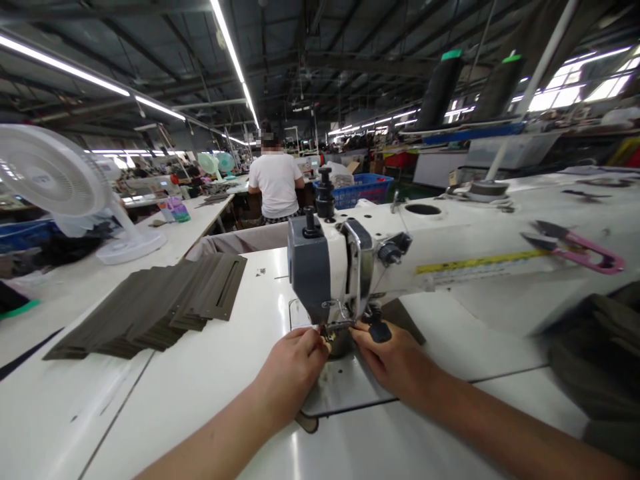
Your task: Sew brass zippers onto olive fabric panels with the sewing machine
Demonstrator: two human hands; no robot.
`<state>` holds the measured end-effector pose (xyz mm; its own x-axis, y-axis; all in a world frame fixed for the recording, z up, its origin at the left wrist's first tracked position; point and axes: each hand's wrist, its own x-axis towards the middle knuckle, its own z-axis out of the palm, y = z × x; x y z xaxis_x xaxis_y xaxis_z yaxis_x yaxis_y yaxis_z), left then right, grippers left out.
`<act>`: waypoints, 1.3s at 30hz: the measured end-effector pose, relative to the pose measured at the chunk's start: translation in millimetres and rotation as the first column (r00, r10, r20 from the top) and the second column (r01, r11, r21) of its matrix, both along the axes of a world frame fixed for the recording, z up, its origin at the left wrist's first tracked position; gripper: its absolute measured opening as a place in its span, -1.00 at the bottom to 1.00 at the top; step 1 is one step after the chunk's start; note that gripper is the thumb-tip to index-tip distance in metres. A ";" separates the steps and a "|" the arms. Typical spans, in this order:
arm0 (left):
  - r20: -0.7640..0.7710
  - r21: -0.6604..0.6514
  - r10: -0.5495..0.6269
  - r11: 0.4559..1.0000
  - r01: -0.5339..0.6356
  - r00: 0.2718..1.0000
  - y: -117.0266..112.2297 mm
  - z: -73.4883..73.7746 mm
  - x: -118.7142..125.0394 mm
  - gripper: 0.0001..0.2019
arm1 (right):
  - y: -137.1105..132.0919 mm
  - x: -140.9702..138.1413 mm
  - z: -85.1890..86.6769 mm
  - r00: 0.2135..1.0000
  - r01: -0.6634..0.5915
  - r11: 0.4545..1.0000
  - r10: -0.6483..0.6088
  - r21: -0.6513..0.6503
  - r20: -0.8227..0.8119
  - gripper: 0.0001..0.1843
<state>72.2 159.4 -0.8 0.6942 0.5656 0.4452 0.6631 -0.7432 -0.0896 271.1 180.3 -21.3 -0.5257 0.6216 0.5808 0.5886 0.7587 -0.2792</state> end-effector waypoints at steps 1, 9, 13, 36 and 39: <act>0.006 -0.020 -0.001 1.000 0.001 1.000 0.0 -0.1 -0.1 -0.89 | 0.5 -0.1 -0.4 1.000 0.001 1.000 -0.001 0.000 -0.005 -0.72; 0.036 -0.125 0.046 0.991 -0.041 0.998 2.7 -2.0 -0.1 -0.90 | 2.1 -1.3 -1.0 0.999 0.046 0.998 -0.045 -0.037 0.025 -0.73; 0.054 -0.123 0.052 0.991 -0.045 0.997 3.3 -2.0 0.3 -0.89 | 1.5 -2.1 -1.0 0.997 0.066 0.996 -0.064 -0.052 0.035 -0.71; 0.048 -0.129 0.076 0.989 -0.069 0.996 -25.8 3.9 -2.2 -0.76 | -116.5 5.5 -28.4 0.962 0.224 0.844 -0.271 0.487 0.026 -0.68; 0.049 -0.161 0.080 0.984 -0.071 0.996 -29.0 7.1 -2.1 -0.76 | -112.3 8.7 -21.7 0.978 0.198 0.861 -0.206 0.468 -0.035 -0.64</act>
